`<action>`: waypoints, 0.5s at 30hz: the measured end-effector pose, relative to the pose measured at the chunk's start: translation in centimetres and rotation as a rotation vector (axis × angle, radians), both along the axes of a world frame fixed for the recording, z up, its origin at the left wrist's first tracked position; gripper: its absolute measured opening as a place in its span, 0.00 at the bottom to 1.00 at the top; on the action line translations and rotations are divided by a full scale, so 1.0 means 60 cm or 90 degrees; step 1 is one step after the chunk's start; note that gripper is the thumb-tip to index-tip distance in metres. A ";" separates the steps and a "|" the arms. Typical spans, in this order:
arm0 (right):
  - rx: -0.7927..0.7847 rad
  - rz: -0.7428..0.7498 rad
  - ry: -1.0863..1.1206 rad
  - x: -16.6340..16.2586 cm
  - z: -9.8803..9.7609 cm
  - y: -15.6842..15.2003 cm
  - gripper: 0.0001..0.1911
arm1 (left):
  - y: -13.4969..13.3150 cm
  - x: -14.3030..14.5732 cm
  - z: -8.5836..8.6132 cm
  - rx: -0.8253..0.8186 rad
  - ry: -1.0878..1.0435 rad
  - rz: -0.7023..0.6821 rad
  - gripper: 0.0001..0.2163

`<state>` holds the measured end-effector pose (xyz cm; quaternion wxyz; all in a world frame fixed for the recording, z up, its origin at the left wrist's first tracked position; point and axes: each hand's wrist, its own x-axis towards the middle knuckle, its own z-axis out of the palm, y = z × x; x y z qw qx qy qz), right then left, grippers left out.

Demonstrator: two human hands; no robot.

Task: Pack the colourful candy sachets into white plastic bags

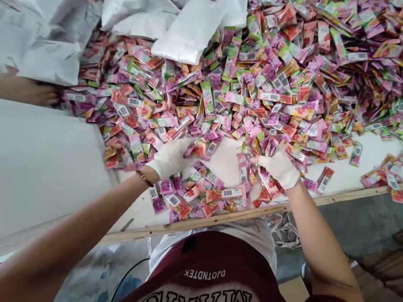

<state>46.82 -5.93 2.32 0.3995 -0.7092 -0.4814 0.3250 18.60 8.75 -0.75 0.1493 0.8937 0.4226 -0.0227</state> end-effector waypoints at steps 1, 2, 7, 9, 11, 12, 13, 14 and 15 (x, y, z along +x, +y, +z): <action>-0.019 0.019 -0.008 -0.001 0.000 -0.006 0.07 | 0.003 -0.010 0.007 0.010 -0.039 0.015 0.20; -0.045 0.042 -0.013 -0.003 -0.002 -0.009 0.08 | 0.006 -0.019 0.015 0.024 -0.080 0.032 0.19; -0.184 0.054 -0.168 -0.011 -0.040 -0.008 0.17 | -0.010 -0.033 0.042 -0.032 -0.231 -0.061 0.15; -0.234 0.032 -0.273 -0.019 -0.054 -0.004 0.23 | -0.030 -0.015 0.040 -0.102 -0.183 -0.162 0.14; -0.267 0.045 -0.371 -0.033 -0.060 0.002 0.25 | -0.050 0.010 0.030 -0.126 -0.078 -0.244 0.16; -0.277 0.062 -0.412 -0.042 -0.060 0.005 0.25 | -0.058 0.022 0.024 -0.120 -0.024 -0.277 0.19; -0.286 0.082 -0.448 -0.052 -0.060 0.008 0.25 | -0.065 0.033 0.018 -0.108 0.021 -0.304 0.21; -0.293 0.100 -0.480 -0.062 -0.058 0.012 0.25 | -0.070 0.043 0.012 -0.096 0.055 -0.323 0.24; -0.296 0.119 -0.506 -0.070 -0.057 0.015 0.25 | -0.074 0.052 0.007 -0.089 0.076 -0.335 0.26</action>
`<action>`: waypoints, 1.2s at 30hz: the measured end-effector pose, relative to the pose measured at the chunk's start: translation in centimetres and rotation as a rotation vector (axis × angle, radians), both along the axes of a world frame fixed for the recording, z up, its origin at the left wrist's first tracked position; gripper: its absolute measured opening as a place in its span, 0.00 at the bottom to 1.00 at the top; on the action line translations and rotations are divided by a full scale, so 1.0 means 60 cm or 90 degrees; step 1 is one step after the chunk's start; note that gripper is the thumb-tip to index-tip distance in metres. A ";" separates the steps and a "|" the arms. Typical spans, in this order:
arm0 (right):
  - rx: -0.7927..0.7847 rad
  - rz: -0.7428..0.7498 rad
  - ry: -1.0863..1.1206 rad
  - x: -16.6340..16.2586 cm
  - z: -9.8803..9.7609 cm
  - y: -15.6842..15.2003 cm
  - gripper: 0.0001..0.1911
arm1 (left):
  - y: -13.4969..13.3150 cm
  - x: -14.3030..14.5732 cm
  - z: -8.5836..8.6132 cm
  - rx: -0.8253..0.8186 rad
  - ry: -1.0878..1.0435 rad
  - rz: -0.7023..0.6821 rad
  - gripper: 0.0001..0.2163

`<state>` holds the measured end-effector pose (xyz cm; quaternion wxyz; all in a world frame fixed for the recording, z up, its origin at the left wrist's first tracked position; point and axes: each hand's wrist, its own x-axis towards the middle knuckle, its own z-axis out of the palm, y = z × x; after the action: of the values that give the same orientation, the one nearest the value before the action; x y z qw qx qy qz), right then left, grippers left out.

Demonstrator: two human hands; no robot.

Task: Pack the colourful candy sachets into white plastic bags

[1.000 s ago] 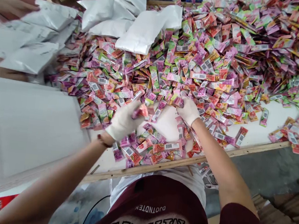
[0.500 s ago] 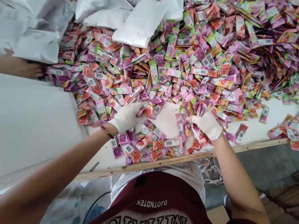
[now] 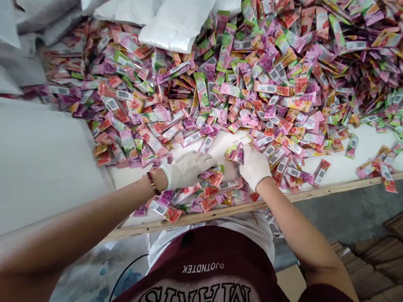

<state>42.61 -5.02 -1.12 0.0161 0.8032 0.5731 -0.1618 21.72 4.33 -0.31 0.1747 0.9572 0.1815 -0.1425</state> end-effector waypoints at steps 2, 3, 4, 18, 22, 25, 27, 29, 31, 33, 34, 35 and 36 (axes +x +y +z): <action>-0.016 0.034 -0.019 -0.009 0.002 0.007 0.27 | -0.001 0.013 -0.004 0.003 0.017 0.002 0.27; -0.020 0.043 -0.012 -0.010 0.003 0.010 0.27 | 0.002 0.017 -0.003 0.003 0.021 0.014 0.27; -0.018 0.044 0.007 -0.007 0.004 0.012 0.27 | 0.006 0.019 0.000 0.010 0.021 0.031 0.26; 0.417 -0.038 0.198 0.085 0.060 0.003 0.21 | 0.033 -0.031 0.043 0.015 -0.343 0.481 0.20; 0.244 0.184 0.220 0.063 0.075 -0.001 0.20 | -0.022 -0.060 0.037 -0.132 -0.363 0.583 0.18; 0.071 0.415 0.170 0.029 0.057 0.010 0.28 | -0.073 -0.071 0.013 -0.193 -0.322 0.634 0.17; 0.023 0.479 0.142 0.009 0.034 0.018 0.33 | -0.101 -0.066 -0.005 -0.204 -0.290 0.642 0.17; -0.010 0.483 0.137 -0.007 0.010 0.025 0.33 | -0.118 -0.053 -0.020 -0.184 -0.236 0.632 0.17; -0.012 0.437 0.184 -0.016 -0.008 0.029 0.32 | -0.124 -0.037 -0.028 -0.143 -0.169 0.620 0.22; 0.009 0.346 0.286 -0.019 -0.018 0.031 0.30 | -0.123 -0.027 -0.032 -0.104 -0.126 0.614 0.28; 0.021 0.299 0.337 -0.019 -0.022 0.032 0.28 | -0.121 -0.026 -0.034 -0.098 -0.123 0.612 0.30; 0.033 0.258 0.379 -0.016 -0.024 0.033 0.26 | -0.117 -0.027 -0.035 -0.106 -0.135 0.614 0.29; 0.042 0.227 0.408 -0.012 -0.025 0.034 0.24 | -0.112 -0.032 -0.035 -0.130 -0.163 0.620 0.27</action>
<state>41.88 -2.98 -2.60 -0.1623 0.5992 0.6851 -0.3811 19.83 -2.42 -2.43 0.3340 0.7493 0.5690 0.0567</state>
